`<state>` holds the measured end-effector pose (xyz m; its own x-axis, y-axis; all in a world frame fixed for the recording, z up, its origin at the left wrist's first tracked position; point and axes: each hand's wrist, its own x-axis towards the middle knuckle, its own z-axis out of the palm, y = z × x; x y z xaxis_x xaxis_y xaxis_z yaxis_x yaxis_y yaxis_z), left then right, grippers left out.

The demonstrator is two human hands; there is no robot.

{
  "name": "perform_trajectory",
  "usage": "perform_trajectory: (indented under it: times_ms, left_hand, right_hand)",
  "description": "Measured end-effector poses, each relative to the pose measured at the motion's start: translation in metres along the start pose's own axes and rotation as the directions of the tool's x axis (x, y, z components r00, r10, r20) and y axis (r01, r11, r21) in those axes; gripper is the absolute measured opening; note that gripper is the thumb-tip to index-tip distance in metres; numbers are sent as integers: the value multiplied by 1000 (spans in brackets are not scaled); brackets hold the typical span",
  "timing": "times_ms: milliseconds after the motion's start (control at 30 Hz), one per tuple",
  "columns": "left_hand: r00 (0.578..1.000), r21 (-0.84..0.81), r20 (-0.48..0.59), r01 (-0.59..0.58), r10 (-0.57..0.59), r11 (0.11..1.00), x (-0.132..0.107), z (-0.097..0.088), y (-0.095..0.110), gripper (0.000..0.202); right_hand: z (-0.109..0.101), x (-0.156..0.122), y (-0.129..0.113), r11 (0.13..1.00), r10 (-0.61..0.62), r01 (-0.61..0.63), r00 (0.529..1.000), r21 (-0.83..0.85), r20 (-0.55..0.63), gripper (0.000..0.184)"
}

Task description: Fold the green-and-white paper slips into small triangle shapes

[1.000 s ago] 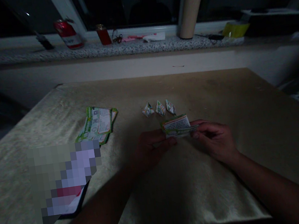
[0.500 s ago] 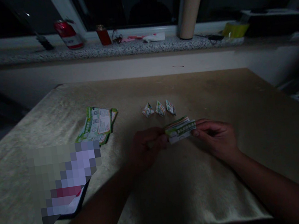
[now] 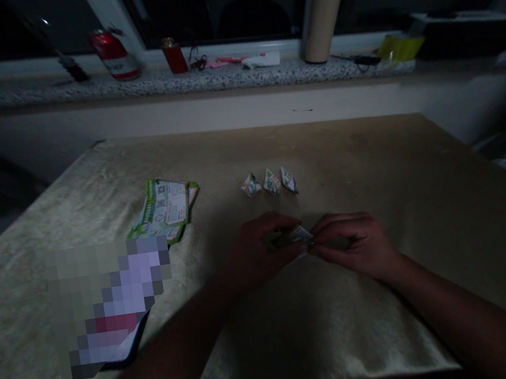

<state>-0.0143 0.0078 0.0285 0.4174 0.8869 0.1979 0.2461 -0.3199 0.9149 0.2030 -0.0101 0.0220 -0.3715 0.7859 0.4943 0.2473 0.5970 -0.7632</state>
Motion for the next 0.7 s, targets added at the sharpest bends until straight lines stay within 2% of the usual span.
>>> perform_trajectory:
  times_ms: [100,267,533,700]
  left_hand:
    - [999,-52,-9,-32,31,998,-1,2,0,14]
    - [995,-143,-64,-83,75,986,-2,3,-2,10]
    - [994,-237,-91,-74,53,969,-3,6,-2,9]
    - [997,-314,-79,-43,19,948,-4,7,-1,8]
  right_hand:
    - [0,-1,0,998,-58,57,998,-22,-39,2]
    - [0,-2,-1,996,-6,-6,989,-84,-149,15]
    - [2,2,-1,997,-10,15,998,76,-64,11]
    - [3,2,0,995,-32,38,998,95,-61,12]
